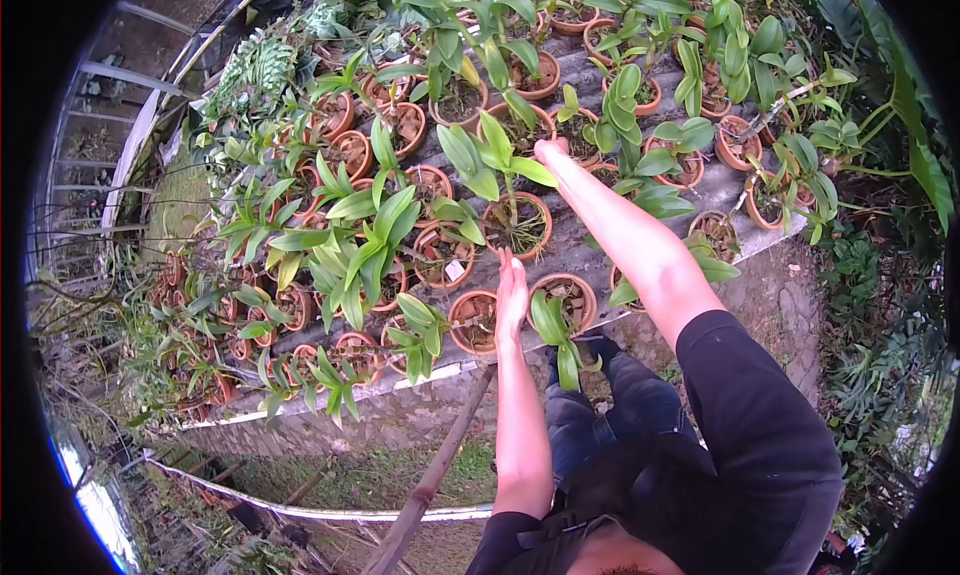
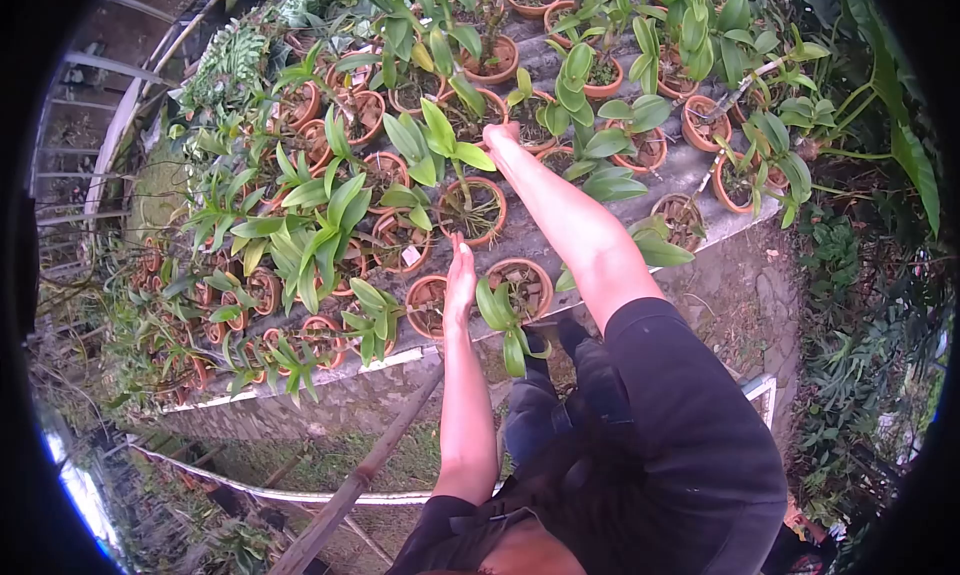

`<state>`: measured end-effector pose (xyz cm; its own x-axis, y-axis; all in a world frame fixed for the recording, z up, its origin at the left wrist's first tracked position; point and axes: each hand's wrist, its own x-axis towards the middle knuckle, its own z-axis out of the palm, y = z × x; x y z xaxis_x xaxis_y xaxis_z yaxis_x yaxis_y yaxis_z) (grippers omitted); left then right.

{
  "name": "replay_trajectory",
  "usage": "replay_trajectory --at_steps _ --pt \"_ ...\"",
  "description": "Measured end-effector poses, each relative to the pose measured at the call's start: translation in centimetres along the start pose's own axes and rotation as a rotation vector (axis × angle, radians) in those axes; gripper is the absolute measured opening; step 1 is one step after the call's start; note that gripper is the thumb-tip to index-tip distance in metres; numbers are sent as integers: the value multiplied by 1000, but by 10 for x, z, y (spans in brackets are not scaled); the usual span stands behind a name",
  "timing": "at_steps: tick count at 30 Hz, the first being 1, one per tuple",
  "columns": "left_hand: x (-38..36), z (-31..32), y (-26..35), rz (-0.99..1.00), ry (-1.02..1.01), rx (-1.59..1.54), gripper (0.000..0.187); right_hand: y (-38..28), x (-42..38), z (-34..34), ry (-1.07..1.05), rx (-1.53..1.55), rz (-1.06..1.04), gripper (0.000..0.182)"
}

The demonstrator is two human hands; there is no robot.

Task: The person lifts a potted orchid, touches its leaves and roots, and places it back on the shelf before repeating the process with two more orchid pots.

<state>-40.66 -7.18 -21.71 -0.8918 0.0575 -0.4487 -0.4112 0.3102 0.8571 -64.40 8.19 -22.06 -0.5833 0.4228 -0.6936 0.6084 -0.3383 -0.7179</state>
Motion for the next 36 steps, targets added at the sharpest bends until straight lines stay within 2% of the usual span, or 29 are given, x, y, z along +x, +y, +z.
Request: replay_trajectory --at_steps 4,7,8,12,18,21,23,24,29,33,35,36 --pt "7 7 -17 8 -1 5 67 4 0 -7 -5 15 10 51" --pt "8 13 -25 -40 -10 11 65 38 46 -6 -68 54 -56 49" --pt "8 14 -24 -57 -12 13 65 55 71 -6 -116 84 -17 49" --pt "12 17 -31 -88 -12 32 64 77 80 -8 -212 253 -57 47" --pt "11 18 -30 -110 -9 -11 64 90 107 -13 -366 97 -221 53" --pt "8 16 -23 -118 -14 -11 65 64 70 -17 -296 -71 -294 53" --pt "11 18 -29 -106 -7 -10 65 35 21 -12 -144 -199 -344 50" --pt "12 19 -31 -102 -3 -8 65 55 56 -1 -172 -71 -452 46" --pt "10 21 -33 -98 -11 6 64 28 39 -6 -280 -258 -301 42" --pt "3 18 -21 -105 -11 21 63 35 54 -1 -280 -290 -300 41" --pt "4 18 -20 -99 -5 16 62 20 33 3 -333 -206 -97 42" --pt "5 21 -27 -86 -3 16 62 18 26 3 -347 -168 -72 40"
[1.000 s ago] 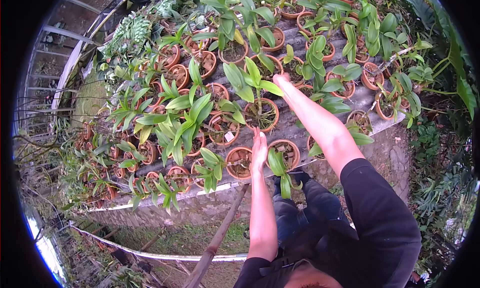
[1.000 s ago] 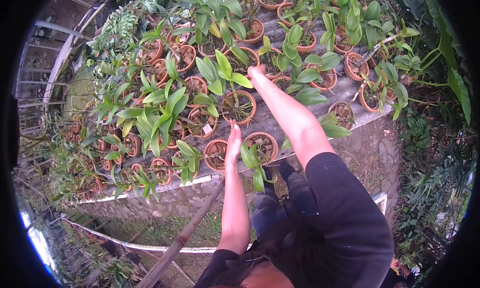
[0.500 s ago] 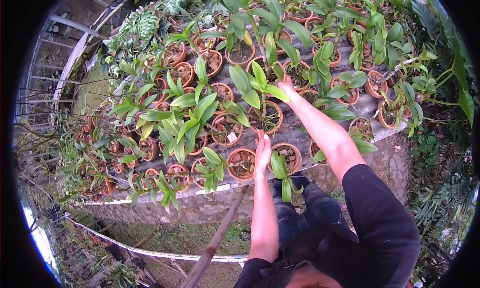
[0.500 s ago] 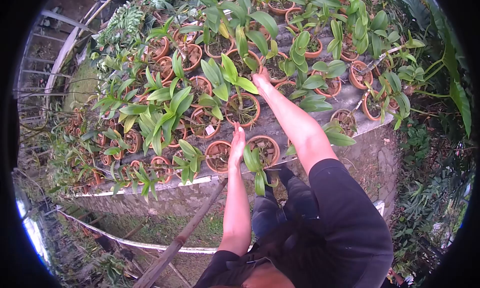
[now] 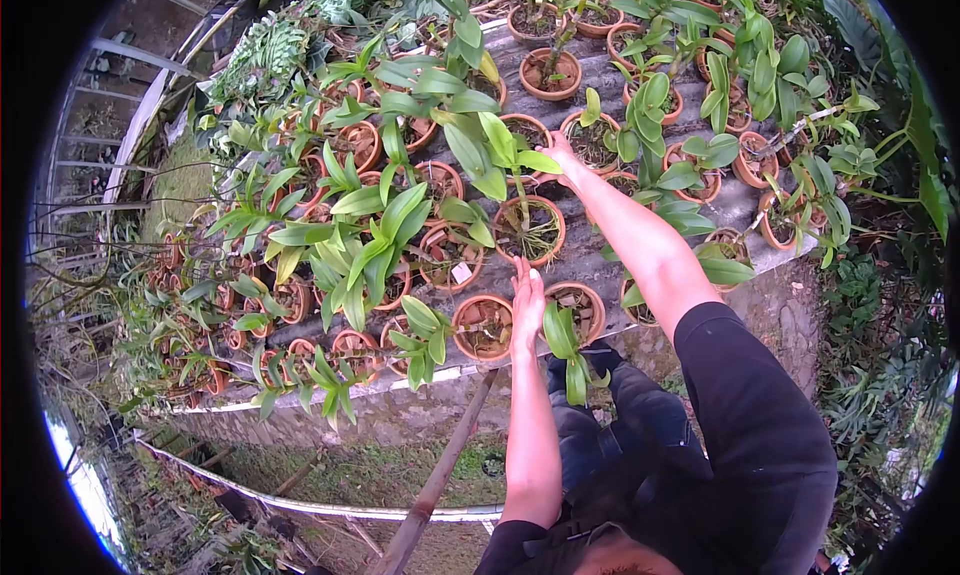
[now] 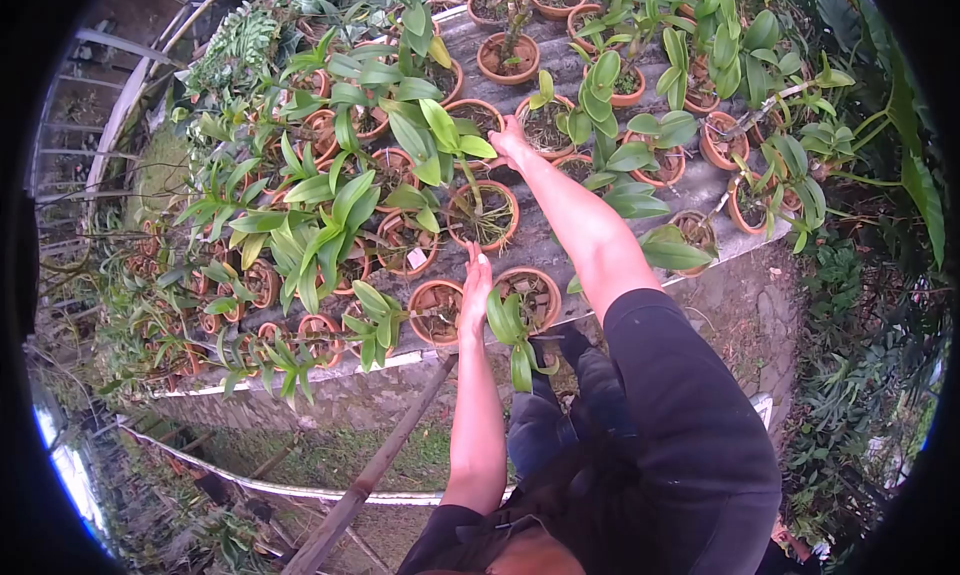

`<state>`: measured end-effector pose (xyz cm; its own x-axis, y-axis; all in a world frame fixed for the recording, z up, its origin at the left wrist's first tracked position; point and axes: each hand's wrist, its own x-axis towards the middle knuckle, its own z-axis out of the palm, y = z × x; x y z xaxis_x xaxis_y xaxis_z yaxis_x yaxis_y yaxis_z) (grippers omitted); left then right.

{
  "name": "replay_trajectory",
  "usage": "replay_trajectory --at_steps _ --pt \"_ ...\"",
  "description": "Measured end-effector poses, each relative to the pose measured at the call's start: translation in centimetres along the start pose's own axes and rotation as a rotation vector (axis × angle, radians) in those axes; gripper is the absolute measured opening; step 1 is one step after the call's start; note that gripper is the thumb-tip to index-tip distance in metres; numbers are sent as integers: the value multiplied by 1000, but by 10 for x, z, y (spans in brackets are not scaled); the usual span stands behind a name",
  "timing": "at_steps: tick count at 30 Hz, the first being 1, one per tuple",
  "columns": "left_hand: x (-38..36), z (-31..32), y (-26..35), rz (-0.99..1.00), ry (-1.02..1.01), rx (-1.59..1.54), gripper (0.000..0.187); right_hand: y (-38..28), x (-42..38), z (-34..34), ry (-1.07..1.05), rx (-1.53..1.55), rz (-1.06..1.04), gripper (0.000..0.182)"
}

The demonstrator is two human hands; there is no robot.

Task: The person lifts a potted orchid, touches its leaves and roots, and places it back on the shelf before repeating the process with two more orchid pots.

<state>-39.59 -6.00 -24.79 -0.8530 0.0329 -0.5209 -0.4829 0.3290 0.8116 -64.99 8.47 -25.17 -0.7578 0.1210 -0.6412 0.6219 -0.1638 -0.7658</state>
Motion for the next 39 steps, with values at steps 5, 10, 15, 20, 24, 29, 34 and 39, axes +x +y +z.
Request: replay_trajectory --at_steps 5,10,15,20,24,29,34,39 --pt "1 1 -4 20 -2 -10 63 46 68 6 174 -352 -234 49" --pt "-1 0 -4 13 -14 6 65 72 90 10 106 -88 -140 54" --pt "0 -2 -2 14 -29 11 65 92 111 7 26 9 -141 53" --pt "-3 -2 3 -1 -25 -27 64 127 139 1 -21 17 -198 57" --pt "-2 0 -1 20 -22 -47 63 114 111 7 -6 -25 -158 56" --pt "3 3 -8 21 -27 -47 64 87 87 23 88 -89 -148 57" --pt "4 4 -11 21 -32 -77 67 68 62 25 254 55 -48 57" --pt "5 6 -9 4 -28 -130 70 65 49 19 487 433 104 59"
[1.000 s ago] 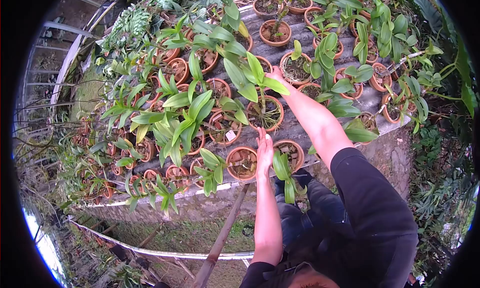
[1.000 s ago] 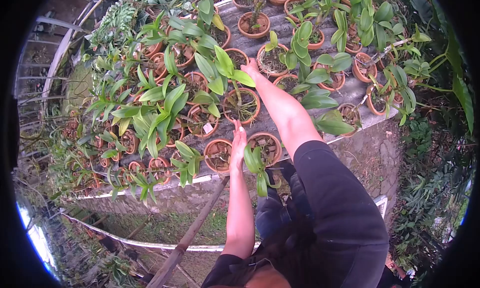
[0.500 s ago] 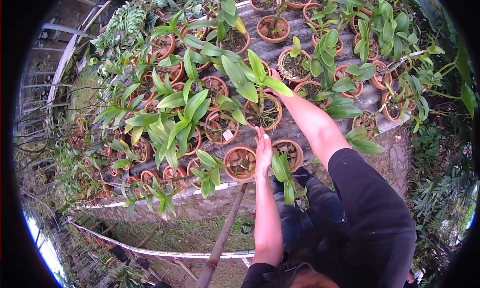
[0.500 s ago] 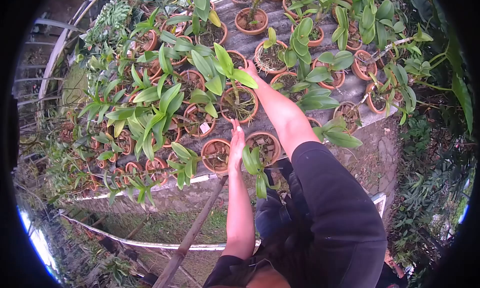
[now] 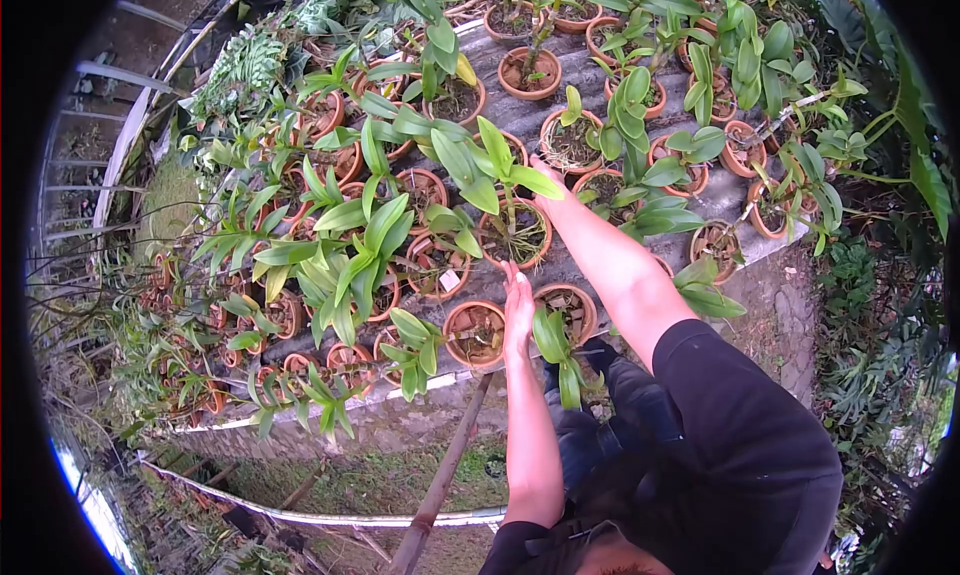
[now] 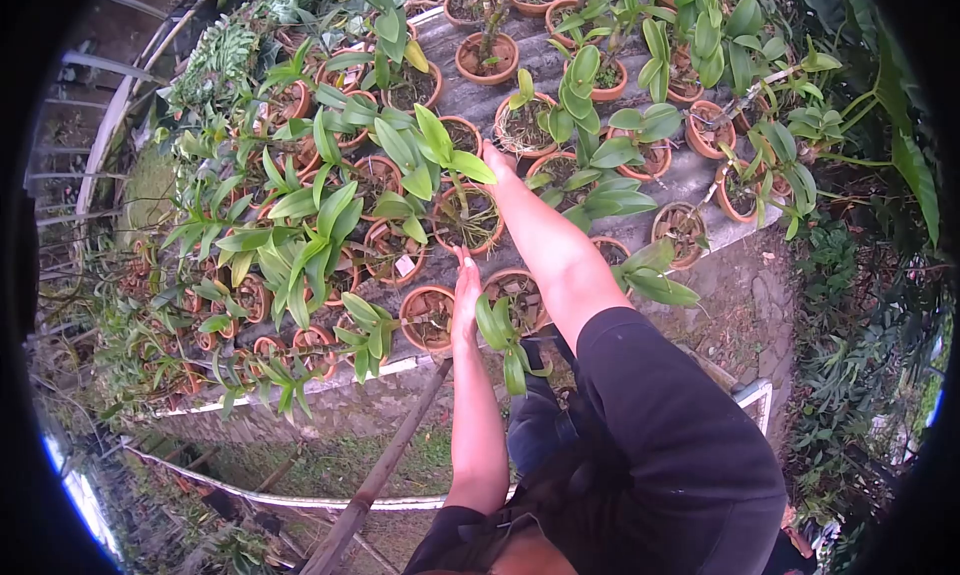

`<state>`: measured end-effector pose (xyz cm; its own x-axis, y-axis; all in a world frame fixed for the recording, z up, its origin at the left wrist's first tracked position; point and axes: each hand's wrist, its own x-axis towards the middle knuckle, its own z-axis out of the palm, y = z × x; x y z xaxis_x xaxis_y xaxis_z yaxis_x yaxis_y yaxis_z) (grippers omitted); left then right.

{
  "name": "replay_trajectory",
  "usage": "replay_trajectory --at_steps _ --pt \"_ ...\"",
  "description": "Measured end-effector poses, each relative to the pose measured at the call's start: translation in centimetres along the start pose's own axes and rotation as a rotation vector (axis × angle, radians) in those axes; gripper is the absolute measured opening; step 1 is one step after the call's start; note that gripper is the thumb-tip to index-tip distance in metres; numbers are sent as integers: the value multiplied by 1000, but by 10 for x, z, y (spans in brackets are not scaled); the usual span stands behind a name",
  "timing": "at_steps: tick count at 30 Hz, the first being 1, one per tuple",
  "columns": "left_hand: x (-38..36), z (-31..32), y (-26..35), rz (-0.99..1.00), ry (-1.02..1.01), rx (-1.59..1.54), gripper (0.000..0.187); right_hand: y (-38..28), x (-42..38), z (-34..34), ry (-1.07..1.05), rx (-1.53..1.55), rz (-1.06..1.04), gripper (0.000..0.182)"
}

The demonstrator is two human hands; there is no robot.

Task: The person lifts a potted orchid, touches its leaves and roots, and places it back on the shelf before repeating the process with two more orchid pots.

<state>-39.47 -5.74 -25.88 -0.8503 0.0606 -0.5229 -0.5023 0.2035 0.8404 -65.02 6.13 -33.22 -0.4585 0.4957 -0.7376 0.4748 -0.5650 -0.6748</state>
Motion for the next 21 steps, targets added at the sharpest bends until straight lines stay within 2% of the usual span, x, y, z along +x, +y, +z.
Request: replay_trajectory --at_steps 3,5,9,12,13,16,17,20,21 --pt "-3 -3 5 -8 -9 -14 72 0 14 -13 103 219 94 59" --pt "-6 -5 8 -19 -21 -13 72 -28 -18 -23 195 250 209 66" --pt "-7 -5 10 19 -13 -3 69 -13 17 -26 131 601 200 65" --pt "-3 -4 1 53 -9 37 66 8 51 -32 -56 660 203 67" --pt "-6 -5 10 38 -12 45 66 24 91 -18 28 708 304 67" --pt "-4 -5 2 65 -11 63 64 -11 32 -24 99 771 277 68" --pt "-2 -5 -3 86 -9 69 64 -27 14 -29 92 773 349 63" --pt "-6 -6 8 2 -19 33 63 -22 25 -29 47 739 300 61" --pt "-5 -5 7 29 -7 46 61 -20 27 -29 33 725 284 60"
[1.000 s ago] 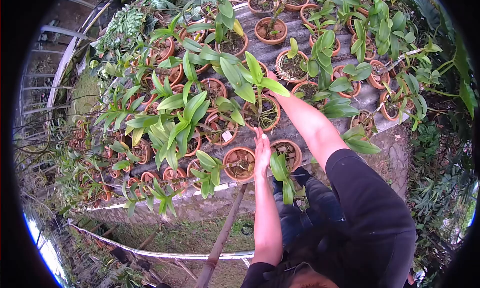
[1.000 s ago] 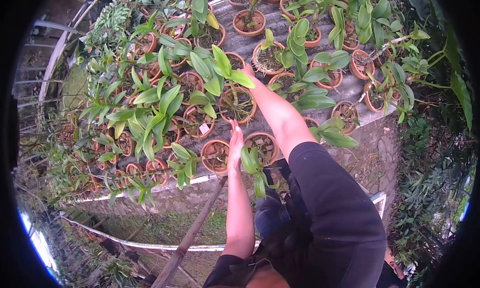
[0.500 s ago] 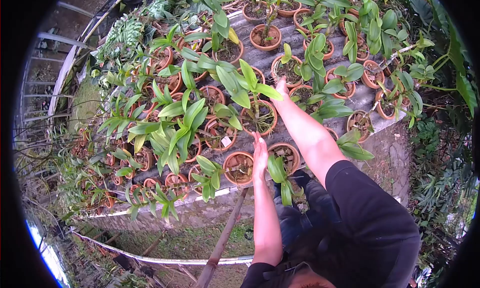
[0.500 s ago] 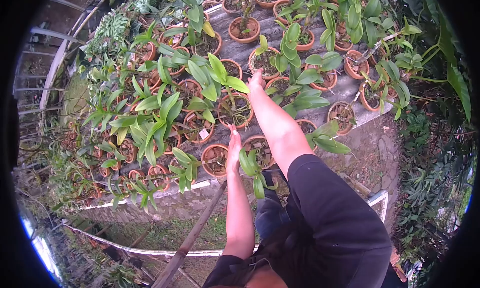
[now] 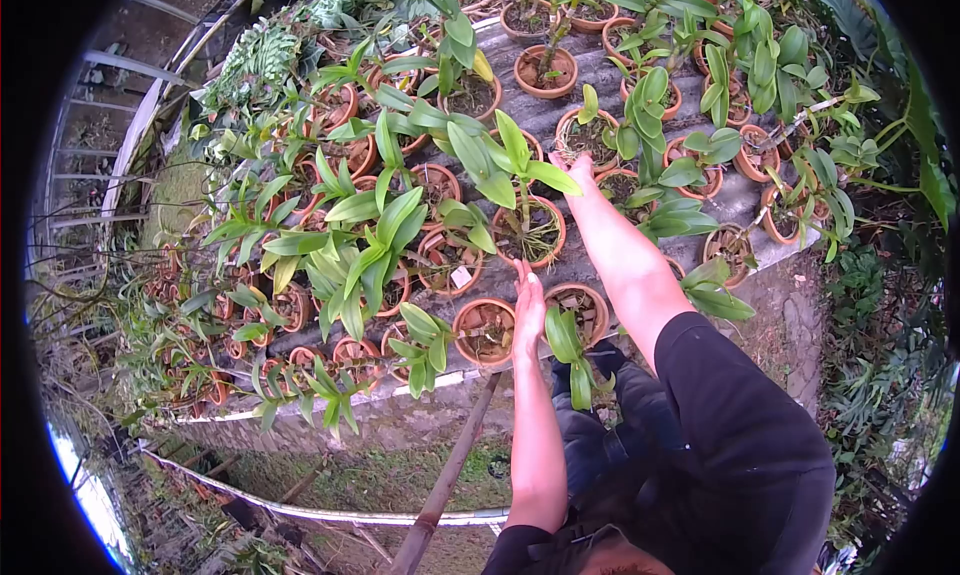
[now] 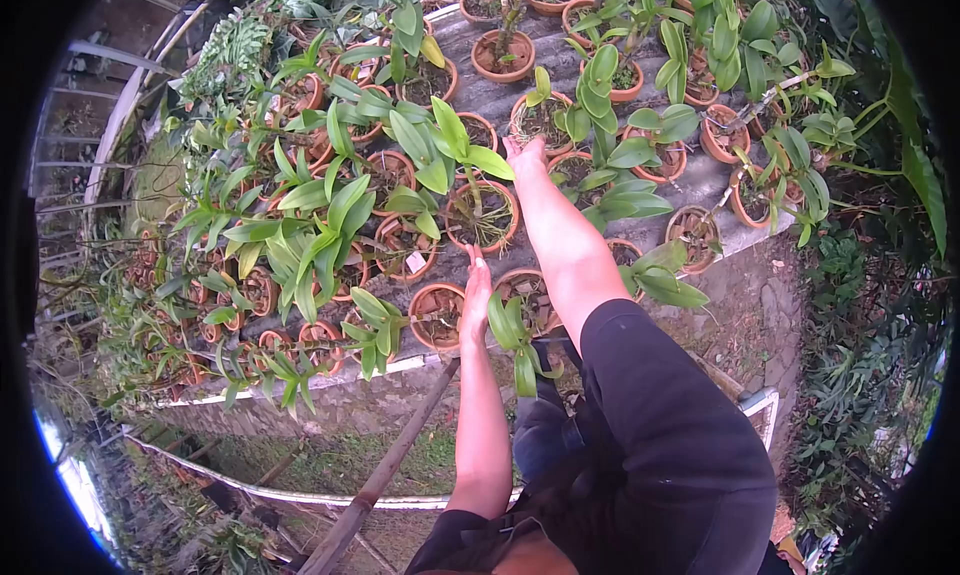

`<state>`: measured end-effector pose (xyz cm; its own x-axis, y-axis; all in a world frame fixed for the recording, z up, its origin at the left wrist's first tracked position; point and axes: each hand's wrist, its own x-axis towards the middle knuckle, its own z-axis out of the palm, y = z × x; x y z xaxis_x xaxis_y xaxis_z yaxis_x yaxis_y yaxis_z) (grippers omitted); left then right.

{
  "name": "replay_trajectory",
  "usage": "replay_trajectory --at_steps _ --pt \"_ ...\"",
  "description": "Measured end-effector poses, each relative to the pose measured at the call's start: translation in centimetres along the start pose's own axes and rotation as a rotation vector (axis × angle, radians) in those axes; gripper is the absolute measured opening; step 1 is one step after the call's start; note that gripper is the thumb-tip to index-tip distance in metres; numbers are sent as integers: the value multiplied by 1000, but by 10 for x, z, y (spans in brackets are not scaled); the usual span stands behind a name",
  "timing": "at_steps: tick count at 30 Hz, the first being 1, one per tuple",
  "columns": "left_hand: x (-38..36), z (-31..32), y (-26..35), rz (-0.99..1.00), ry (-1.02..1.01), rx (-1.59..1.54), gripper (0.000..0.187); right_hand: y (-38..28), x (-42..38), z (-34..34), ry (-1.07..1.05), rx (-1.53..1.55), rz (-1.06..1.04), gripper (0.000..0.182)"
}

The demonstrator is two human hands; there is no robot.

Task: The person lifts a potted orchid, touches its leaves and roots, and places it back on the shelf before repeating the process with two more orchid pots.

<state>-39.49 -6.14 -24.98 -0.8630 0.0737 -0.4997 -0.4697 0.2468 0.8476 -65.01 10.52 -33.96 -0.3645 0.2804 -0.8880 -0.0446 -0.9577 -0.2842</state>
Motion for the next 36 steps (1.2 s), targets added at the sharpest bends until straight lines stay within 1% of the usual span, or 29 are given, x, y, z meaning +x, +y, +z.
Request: replay_trajectory --at_steps 3,4,7,8,11,12,15,19,20,23,24,26,28,30,33,34,35,36 --pt "0 1 -4 -18 0 -24 61 4 7 3 -56 -48 -32 58" --pt "0 1 -4 -14 3 -23 60 4 10 3 -29 -68 -13 50" --pt "0 0 -1 -18 -2 -25 60 6 41 -1 -94 -75 11 43" --pt "-1 -1 1 -25 -3 -18 60 2 75 -2 -101 10 129 36" --pt "-2 -1 3 -47 3 -1 59 0 93 -2 -136 10 155 32" --pt "2 1 -8 -4 4 16 59 1 83 -3 -115 16 140 32" --pt "-1 -2 0 -53 -17 17 60 -1 82 -9 -190 -48 166 27" --pt "2 0 -8 -39 -14 -1 61 -7 59 2 -115 -44 133 24" --pt "5 1 -14 6 -7 5 62 -9 54 3 -173 -32 146 22" --pt "8 3 -20 38 -5 4 62 -8 49 10 -159 -74 122 22" --pt "6 3 -17 -11 0 -5 62 -8 48 13 -147 -65 121 21" --pt "4 1 -11 -11 3 0 62 -9 46 20 -122 -44 120 34" --pt "4 1 -10 -10 6 7 62 -11 40 27 -131 -28 114 48" --pt "3 1 -8 -9 10 14 62 -15 30 33 -172 -20 105 58" --pt "4 2 -5 -68 3 10 63 -20 4 45 -254 -50 29 64" --pt "9 5 -17 -20 14 33 64 -22 -22 53 -236 -100 2 42" --pt "7 4 -15 -14 16 18 64 -25 -51 60 -220 -149 -26 25" --pt "6 3 -13 -5 18 4 64 -29 -58 62 -223 -164 -47 28"
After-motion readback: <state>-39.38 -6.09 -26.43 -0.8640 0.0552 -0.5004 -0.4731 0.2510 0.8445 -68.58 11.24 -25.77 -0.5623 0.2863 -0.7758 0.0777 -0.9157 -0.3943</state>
